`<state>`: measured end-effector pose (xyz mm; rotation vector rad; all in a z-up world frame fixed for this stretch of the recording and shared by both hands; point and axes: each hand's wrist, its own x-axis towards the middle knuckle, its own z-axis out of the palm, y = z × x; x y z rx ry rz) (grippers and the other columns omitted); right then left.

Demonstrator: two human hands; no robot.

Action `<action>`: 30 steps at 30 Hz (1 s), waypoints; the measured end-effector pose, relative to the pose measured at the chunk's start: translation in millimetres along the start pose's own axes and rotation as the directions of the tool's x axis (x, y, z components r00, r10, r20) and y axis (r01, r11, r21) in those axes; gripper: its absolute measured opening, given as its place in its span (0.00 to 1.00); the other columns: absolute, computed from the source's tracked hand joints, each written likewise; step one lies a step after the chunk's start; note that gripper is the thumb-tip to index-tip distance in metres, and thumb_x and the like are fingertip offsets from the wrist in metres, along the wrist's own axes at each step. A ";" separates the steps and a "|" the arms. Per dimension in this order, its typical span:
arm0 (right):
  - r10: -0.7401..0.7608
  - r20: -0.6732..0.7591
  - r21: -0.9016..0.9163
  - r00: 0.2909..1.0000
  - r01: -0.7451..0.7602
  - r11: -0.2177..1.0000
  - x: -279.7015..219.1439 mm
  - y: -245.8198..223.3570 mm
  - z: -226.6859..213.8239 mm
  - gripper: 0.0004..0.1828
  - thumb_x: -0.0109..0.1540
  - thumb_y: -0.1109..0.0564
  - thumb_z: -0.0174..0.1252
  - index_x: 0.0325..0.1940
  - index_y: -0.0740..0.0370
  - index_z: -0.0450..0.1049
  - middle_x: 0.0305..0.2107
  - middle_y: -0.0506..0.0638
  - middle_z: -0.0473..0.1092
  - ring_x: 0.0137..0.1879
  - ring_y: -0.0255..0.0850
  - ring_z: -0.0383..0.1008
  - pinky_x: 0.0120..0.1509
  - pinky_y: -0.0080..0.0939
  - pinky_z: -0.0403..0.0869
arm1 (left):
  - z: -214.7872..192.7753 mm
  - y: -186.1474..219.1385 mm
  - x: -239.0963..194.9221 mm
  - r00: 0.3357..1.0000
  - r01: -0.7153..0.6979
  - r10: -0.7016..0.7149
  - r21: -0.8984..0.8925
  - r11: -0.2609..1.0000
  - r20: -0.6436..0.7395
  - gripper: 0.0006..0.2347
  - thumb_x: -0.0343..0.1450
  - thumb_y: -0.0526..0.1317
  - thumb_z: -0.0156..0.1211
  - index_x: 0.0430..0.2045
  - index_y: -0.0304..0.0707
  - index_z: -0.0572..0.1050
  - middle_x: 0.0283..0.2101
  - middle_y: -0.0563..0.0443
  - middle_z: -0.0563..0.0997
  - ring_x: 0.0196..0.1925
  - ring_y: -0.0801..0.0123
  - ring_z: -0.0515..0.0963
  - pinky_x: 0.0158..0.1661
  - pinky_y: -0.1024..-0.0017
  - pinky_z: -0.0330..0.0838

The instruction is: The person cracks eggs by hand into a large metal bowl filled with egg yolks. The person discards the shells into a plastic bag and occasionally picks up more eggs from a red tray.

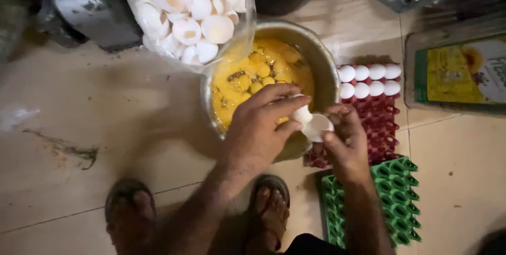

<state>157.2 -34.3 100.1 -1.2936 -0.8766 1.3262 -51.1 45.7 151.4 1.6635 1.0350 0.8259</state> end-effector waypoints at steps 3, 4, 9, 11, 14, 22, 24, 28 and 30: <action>0.333 -0.236 -0.143 0.913 -0.372 0.917 -6.9 8.9 1.9 0.11 0.63 0.58 0.60 0.45 0.60 0.66 0.38 0.50 0.72 0.37 0.35 0.78 0.35 0.34 0.81 | -0.2 -0.1 0.4 0.998 0.067 -0.068 0.055 0.996 0.013 0.18 0.64 0.33 0.72 0.49 0.42 0.81 0.56 0.49 0.80 0.54 0.65 0.82 0.56 0.70 0.77; 0.323 -0.226 -0.190 0.919 -0.367 0.911 -6.5 5.4 3.7 0.11 0.64 0.58 0.60 0.45 0.61 0.65 0.36 0.52 0.72 0.36 0.35 0.75 0.34 0.34 0.77 | -1.9 3.2 0.1 0.996 0.086 -0.085 0.032 0.996 -0.025 0.18 0.64 0.33 0.72 0.49 0.42 0.82 0.55 0.48 0.80 0.53 0.65 0.82 0.55 0.71 0.77; 0.151 -0.008 0.074 0.988 -0.150 0.986 32.1 -30.9 34.4 0.13 0.68 0.60 0.62 0.51 0.63 0.66 0.40 0.51 0.70 0.39 0.35 0.72 0.39 0.36 0.77 | -44.3 28.0 17.5 0.941 0.102 -0.019 0.229 0.968 -0.337 0.17 0.66 0.36 0.75 0.50 0.45 0.82 0.57 0.51 0.82 0.55 0.66 0.84 0.54 0.71 0.78; -0.023 0.193 0.158 0.981 -0.008 0.987 42.6 -49.0 40.9 0.16 0.67 0.63 0.59 0.60 0.64 0.69 0.50 0.56 0.72 0.51 0.38 0.76 0.52 0.39 0.80 | -63.2 22.2 36.0 0.862 -0.043 0.235 0.399 0.916 -0.449 0.22 0.72 0.30 0.71 0.62 0.32 0.72 0.67 0.42 0.73 0.71 0.52 0.73 0.70 0.60 0.70; -0.009 0.128 0.112 0.992 -0.005 0.994 63.7 -67.9 30.1 0.19 0.62 0.63 0.57 0.58 0.64 0.72 0.65 0.48 0.68 0.58 0.41 0.81 0.57 0.41 0.84 | -91.4 1.5 39.0 0.797 0.035 0.215 0.398 0.917 -0.564 0.30 0.66 0.27 0.68 0.66 0.25 0.65 0.71 0.31 0.61 0.74 0.36 0.57 0.67 0.54 0.67; -0.407 -0.387 -0.906 0.828 -0.258 0.336 82.2 26.4 -193.2 0.21 0.69 0.57 0.59 0.64 0.69 0.68 0.44 0.67 0.76 0.47 0.61 0.78 0.47 0.55 0.77 | -38.7 -38.8 -10.4 0.861 -0.034 0.172 0.283 0.959 -0.478 0.16 0.73 0.25 0.69 0.54 0.34 0.77 0.60 0.43 0.74 0.66 0.59 0.75 0.64 0.65 0.75; -0.441 -0.217 -0.974 0.871 -0.224 0.038 79.6 60.9 -235.1 0.23 0.71 0.54 0.59 0.66 0.67 0.67 0.45 0.72 0.74 0.47 0.67 0.76 0.47 0.61 0.75 | -19.3 -36.9 -3.2 0.913 -0.049 0.112 0.165 0.985 -0.392 0.14 0.72 0.27 0.68 0.52 0.34 0.78 0.58 0.43 0.76 0.61 0.60 0.77 0.58 0.67 0.78; -0.385 -0.036 -0.990 0.922 0.019 0.140 75.7 79.2 -257.6 0.29 0.70 0.56 0.54 0.74 0.65 0.61 0.46 0.74 0.73 0.49 0.68 0.75 0.46 0.62 0.75 | 17.8 -41.2 3.2 0.991 0.070 -0.082 -0.110 0.991 -0.105 0.15 0.68 0.30 0.68 0.48 0.35 0.79 0.53 0.43 0.79 0.49 0.64 0.82 0.46 0.71 0.81; -0.304 -0.061 -0.967 0.951 0.019 0.253 81.9 61.1 -247.8 0.30 0.70 0.56 0.53 0.76 0.65 0.59 0.45 0.72 0.73 0.48 0.67 0.76 0.46 0.61 0.75 | 38.1 -52.9 0.7 0.992 0.122 -0.123 -0.174 0.977 0.005 0.16 0.67 0.32 0.68 0.49 0.35 0.78 0.51 0.45 0.80 0.48 0.65 0.83 0.46 0.71 0.81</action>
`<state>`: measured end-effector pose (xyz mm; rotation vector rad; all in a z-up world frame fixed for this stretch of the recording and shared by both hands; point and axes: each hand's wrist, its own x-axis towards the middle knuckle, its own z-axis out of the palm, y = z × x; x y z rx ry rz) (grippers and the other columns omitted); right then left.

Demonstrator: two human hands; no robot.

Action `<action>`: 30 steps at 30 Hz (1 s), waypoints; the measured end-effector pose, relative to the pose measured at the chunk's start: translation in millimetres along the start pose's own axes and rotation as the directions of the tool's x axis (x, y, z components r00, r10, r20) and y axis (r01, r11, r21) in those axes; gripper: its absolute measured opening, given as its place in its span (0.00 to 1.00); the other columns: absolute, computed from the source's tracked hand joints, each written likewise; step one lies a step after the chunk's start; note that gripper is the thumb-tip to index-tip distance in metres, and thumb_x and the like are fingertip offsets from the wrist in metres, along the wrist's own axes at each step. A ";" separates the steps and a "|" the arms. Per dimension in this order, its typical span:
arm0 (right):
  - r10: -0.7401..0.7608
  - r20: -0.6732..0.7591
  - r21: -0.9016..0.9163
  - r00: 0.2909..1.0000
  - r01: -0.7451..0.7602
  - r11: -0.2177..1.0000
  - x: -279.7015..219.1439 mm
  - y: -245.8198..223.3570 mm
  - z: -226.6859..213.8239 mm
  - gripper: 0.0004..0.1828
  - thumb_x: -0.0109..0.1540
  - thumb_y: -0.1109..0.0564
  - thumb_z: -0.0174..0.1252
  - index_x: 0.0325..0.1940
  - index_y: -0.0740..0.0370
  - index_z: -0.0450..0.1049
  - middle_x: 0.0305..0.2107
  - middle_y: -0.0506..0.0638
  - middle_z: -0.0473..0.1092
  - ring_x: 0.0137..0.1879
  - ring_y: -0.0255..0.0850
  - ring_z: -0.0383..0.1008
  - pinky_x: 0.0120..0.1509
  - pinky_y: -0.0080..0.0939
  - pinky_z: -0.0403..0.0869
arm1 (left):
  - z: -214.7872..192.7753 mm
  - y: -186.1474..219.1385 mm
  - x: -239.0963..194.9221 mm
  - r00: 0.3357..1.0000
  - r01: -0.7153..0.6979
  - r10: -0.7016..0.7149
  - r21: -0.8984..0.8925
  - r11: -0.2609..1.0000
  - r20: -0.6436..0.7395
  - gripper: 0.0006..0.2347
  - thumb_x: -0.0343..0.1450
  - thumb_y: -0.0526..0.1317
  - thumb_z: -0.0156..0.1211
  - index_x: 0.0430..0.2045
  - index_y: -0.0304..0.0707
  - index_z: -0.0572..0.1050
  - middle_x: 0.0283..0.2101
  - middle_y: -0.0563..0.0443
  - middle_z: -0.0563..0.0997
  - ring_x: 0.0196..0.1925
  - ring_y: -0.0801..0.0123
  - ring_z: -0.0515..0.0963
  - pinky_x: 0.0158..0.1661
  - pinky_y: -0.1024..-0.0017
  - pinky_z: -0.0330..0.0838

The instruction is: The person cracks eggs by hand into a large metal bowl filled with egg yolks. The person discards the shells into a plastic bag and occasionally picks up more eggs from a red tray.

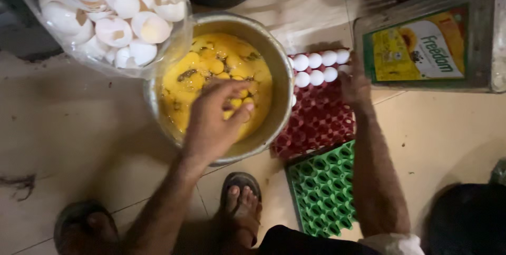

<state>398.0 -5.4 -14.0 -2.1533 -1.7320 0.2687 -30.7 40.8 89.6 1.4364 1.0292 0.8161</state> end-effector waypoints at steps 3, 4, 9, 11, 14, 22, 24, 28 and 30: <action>0.155 0.037 0.105 0.987 -0.158 0.982 -8.0 -51.6 -33.0 0.28 0.69 0.57 0.54 0.73 0.65 0.59 0.44 0.67 0.73 0.46 0.60 0.76 0.44 0.56 0.77 | 28.2 -32.7 -4.0 0.977 0.189 -0.170 -0.141 0.972 0.132 0.18 0.68 0.37 0.67 0.52 0.35 0.76 0.51 0.46 0.81 0.48 0.68 0.84 0.46 0.73 0.81; 0.180 0.038 0.245 0.983 -0.184 0.952 -21.6 -79.8 -37.7 0.26 0.69 0.58 0.53 0.70 0.66 0.59 0.47 0.64 0.71 0.47 0.55 0.77 0.44 0.52 0.79 | 35.9 -43.9 -9.1 0.967 0.228 -0.201 -0.182 0.956 0.155 0.18 0.69 0.38 0.67 0.53 0.34 0.76 0.50 0.46 0.81 0.48 0.67 0.84 0.48 0.72 0.80; -0.228 -0.002 0.272 0.974 0.220 0.937 -107.8 -213.3 -36.6 0.21 0.70 0.60 0.60 0.64 0.66 0.63 0.49 0.60 0.75 0.48 0.44 0.80 0.47 0.41 0.83 | 62.9 -86.5 -15.4 0.870 0.467 -0.394 -0.240 0.851 0.297 0.20 0.75 0.49 0.59 0.55 0.32 0.76 0.49 0.44 0.83 0.49 0.66 0.83 0.49 0.70 0.77; -0.163 0.045 0.104 0.986 0.158 0.982 -128.9 -245.2 -26.4 0.27 0.61 0.61 0.64 0.62 0.70 0.65 0.46 0.65 0.73 0.44 0.51 0.79 0.44 0.44 0.80 | 68.1 -91.8 -15.2 0.808 0.581 -0.434 -0.415 0.700 0.399 0.22 0.78 0.52 0.54 0.55 0.29 0.77 0.50 0.41 0.82 0.49 0.63 0.81 0.49 0.69 0.77; -0.241 0.239 -0.065 0.941 0.263 0.963 -123.1 -265.6 -17.1 0.28 0.59 0.61 0.65 0.61 0.74 0.65 0.46 0.69 0.74 0.40 0.57 0.80 0.37 0.47 0.81 | 64.6 -85.6 -15.2 0.733 0.654 -0.461 -0.330 0.681 0.501 0.21 0.77 0.47 0.58 0.62 0.36 0.75 0.58 0.49 0.81 0.59 0.71 0.78 0.56 0.73 0.70; -0.359 0.040 0.070 0.933 0.356 0.932 -95.2 -292.4 -49.1 0.25 0.66 0.64 0.62 0.65 0.76 0.66 0.53 0.70 0.72 0.54 0.61 0.80 0.50 0.47 0.83 | 15.9 -25.5 -5.8 0.932 0.219 -0.066 -0.410 0.886 0.356 0.24 0.64 0.38 0.76 0.56 0.34 0.79 0.53 0.42 0.84 0.53 0.62 0.82 0.53 0.69 0.76; -0.368 0.047 0.061 0.929 0.365 0.929 -91.4 -292.7 -51.9 0.23 0.66 0.65 0.61 0.65 0.75 0.68 0.53 0.70 0.72 0.55 0.59 0.80 0.51 0.47 0.84 | 6.9 -13.4 -5.0 0.962 0.057 0.033 -0.320 0.946 0.272 0.23 0.63 0.40 0.77 0.54 0.36 0.80 0.54 0.45 0.84 0.53 0.64 0.83 0.54 0.70 0.78; -0.448 0.059 0.037 0.892 0.447 0.894 -76.1 -288.2 -57.4 0.21 0.65 0.66 0.63 0.63 0.70 0.72 0.54 0.66 0.73 0.56 0.54 0.80 0.54 0.45 0.84 | -9.1 3.1 -4.2 0.982 0.035 -0.025 -0.051 0.998 0.186 0.24 0.59 0.43 0.79 0.50 0.45 0.81 0.47 0.47 0.84 0.47 0.66 0.84 0.50 0.70 0.79; -0.456 0.061 0.031 0.888 0.455 0.890 -72.0 -288.3 -65.2 0.20 0.65 0.66 0.64 0.62 0.70 0.73 0.54 0.68 0.72 0.52 0.50 0.80 0.49 0.41 0.84 | -12.2 10.6 -6.7 0.991 -0.005 -0.008 0.098 0.995 0.130 0.24 0.58 0.43 0.80 0.49 0.46 0.82 0.47 0.46 0.83 0.47 0.66 0.84 0.50 0.70 0.77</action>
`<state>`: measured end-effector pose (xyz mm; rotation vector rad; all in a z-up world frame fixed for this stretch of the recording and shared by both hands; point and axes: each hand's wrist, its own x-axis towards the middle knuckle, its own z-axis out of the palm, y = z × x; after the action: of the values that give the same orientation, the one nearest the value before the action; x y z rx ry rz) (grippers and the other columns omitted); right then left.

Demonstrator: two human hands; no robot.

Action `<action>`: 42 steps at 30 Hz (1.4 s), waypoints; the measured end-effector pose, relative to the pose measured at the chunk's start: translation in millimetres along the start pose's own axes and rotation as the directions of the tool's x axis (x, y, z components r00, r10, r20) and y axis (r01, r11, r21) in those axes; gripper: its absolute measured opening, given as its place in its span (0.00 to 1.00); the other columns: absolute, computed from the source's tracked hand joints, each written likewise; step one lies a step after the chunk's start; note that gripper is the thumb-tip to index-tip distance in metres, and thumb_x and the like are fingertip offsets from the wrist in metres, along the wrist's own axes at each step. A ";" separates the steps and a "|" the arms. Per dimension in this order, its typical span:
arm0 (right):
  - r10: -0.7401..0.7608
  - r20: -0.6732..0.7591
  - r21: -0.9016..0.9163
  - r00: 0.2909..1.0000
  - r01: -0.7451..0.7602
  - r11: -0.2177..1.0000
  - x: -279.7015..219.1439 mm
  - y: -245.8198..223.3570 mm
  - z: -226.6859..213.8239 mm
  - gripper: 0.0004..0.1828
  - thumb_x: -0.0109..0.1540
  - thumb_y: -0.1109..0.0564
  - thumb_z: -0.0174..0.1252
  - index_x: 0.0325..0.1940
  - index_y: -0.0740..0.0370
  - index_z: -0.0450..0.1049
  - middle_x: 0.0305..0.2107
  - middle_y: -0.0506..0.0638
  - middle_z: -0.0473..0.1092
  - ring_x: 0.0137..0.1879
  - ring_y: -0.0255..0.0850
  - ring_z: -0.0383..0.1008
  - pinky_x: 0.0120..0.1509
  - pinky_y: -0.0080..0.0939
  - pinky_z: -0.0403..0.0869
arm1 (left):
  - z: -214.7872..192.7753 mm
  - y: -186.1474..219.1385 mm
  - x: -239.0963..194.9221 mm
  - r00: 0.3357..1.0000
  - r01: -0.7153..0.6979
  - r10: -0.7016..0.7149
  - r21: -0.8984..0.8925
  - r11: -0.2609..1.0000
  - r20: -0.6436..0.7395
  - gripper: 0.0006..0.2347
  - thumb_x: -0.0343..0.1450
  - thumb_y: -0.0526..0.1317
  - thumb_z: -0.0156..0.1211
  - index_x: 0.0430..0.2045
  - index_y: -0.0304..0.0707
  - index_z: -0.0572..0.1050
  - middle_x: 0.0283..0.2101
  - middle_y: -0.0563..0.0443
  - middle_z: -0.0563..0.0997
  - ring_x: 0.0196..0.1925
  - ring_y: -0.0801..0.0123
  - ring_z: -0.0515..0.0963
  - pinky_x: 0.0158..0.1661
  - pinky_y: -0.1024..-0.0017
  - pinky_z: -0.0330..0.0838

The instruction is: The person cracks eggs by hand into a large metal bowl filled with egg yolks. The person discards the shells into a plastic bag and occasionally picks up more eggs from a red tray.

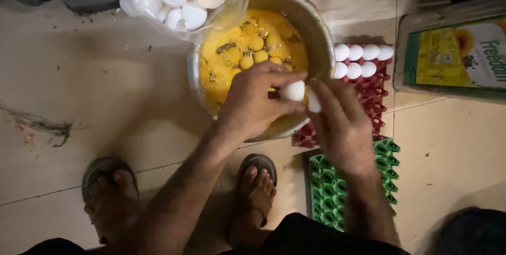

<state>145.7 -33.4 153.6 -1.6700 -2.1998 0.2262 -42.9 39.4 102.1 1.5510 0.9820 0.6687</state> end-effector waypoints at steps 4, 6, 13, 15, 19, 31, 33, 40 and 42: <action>0.144 -0.058 0.039 0.988 -0.142 0.989 7.4 -0.7 -6.4 0.22 0.63 0.66 0.65 0.61 0.71 0.73 0.48 0.68 0.71 0.37 0.42 0.77 0.35 0.37 0.79 | -9.3 15.1 -0.6 0.988 -0.103 0.103 0.004 0.995 -0.111 0.24 0.60 0.39 0.77 0.52 0.44 0.80 0.53 0.46 0.82 0.51 0.65 0.83 0.54 0.72 0.78; 0.371 0.024 0.166 0.928 -0.370 0.914 7.3 2.6 1.4 0.21 0.64 0.63 0.64 0.60 0.69 0.70 0.41 0.63 0.73 0.32 0.39 0.76 0.30 0.36 0.77 | -14.3 20.9 0.1 0.977 -0.152 0.157 0.044 0.987 -0.146 0.24 0.62 0.38 0.76 0.54 0.42 0.79 0.54 0.47 0.82 0.54 0.64 0.83 0.57 0.71 0.77; 0.640 0.307 0.688 0.704 -0.629 0.361 -16.4 17.4 38.7 0.19 0.63 0.60 0.64 0.50 0.64 0.61 0.32 0.56 0.71 0.32 0.38 0.73 0.30 0.36 0.72 | -5.3 23.5 -8.1 0.987 -0.082 0.092 0.080 0.993 -0.134 0.20 0.64 0.36 0.74 0.52 0.42 0.80 0.55 0.47 0.81 0.55 0.62 0.81 0.55 0.69 0.76; 0.678 0.358 0.624 0.642 -0.705 0.338 -11.1 11.4 33.6 0.18 0.62 0.61 0.66 0.48 0.64 0.63 0.31 0.56 0.69 0.31 0.38 0.69 0.30 0.37 0.69 | -7.7 29.0 -10.4 0.987 -0.070 0.079 0.065 0.995 -0.142 0.21 0.63 0.36 0.75 0.51 0.41 0.81 0.53 0.47 0.81 0.54 0.61 0.81 0.54 0.68 0.76; 0.557 0.326 0.676 0.764 -0.600 0.428 39.2 -4.8 8.8 0.17 0.63 0.63 0.65 0.47 0.64 0.63 0.38 0.54 0.71 0.43 0.38 0.74 0.43 0.37 0.79 | -46.8 54.3 -3.5 0.929 -0.105 0.142 0.123 0.987 -0.341 0.20 0.63 0.37 0.77 0.50 0.41 0.81 0.54 0.49 0.81 0.57 0.63 0.81 0.55 0.67 0.76; 0.722 -0.168 0.146 0.671 -0.707 0.692 27.3 150.0 25.0 0.22 0.72 0.57 0.51 0.70 0.67 0.63 0.53 0.71 0.69 0.53 0.62 0.74 0.49 0.53 0.79 | -82.8 6.8 -9.2 0.843 -0.179 0.112 -0.078 0.981 -0.527 0.36 0.67 0.18 0.67 0.72 0.33 0.60 0.68 0.39 0.64 0.66 0.59 0.74 0.55 0.68 0.81; 0.715 -0.176 -0.281 0.676 -0.731 0.622 -7.5 181.5 64.9 0.28 0.74 0.50 0.54 0.74 0.66 0.58 0.53 0.80 0.65 0.50 0.73 0.72 0.45 0.61 0.78 | -64.3 -2.2 -3.5 0.879 -0.144 -0.004 -0.275 0.951 -0.476 0.36 0.65 0.19 0.67 0.71 0.34 0.60 0.63 0.43 0.67 0.58 0.63 0.76 0.48 0.69 0.82; 0.701 -0.056 0.023 0.711 -0.701 0.713 -45.4 244.9 90.3 0.33 0.71 0.48 0.52 0.79 0.57 0.56 0.54 0.69 0.73 0.57 0.66 0.74 0.55 0.60 0.74 | -33.6 4.3 11.1 0.959 -0.105 -0.055 -0.526 0.844 -0.279 0.39 0.65 0.17 0.61 0.74 0.38 0.55 0.60 0.46 0.68 0.56 0.67 0.75 0.51 0.74 0.80; 0.577 -0.049 0.126 0.815 -0.568 0.813 -34.4 249.4 71.4 0.31 0.72 0.50 0.52 0.77 0.60 0.56 0.56 0.68 0.71 0.57 0.61 0.74 0.57 0.55 0.74 | -27.8 3.2 11.5 0.962 -0.122 -0.029 -0.518 0.847 -0.272 0.39 0.65 0.17 0.60 0.74 0.38 0.55 0.60 0.47 0.68 0.56 0.68 0.76 0.50 0.76 0.80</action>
<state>349.5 11.6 -4.4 -2.1952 -1.5295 0.4096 -59.8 63.2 110.1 1.0062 0.8589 1.1084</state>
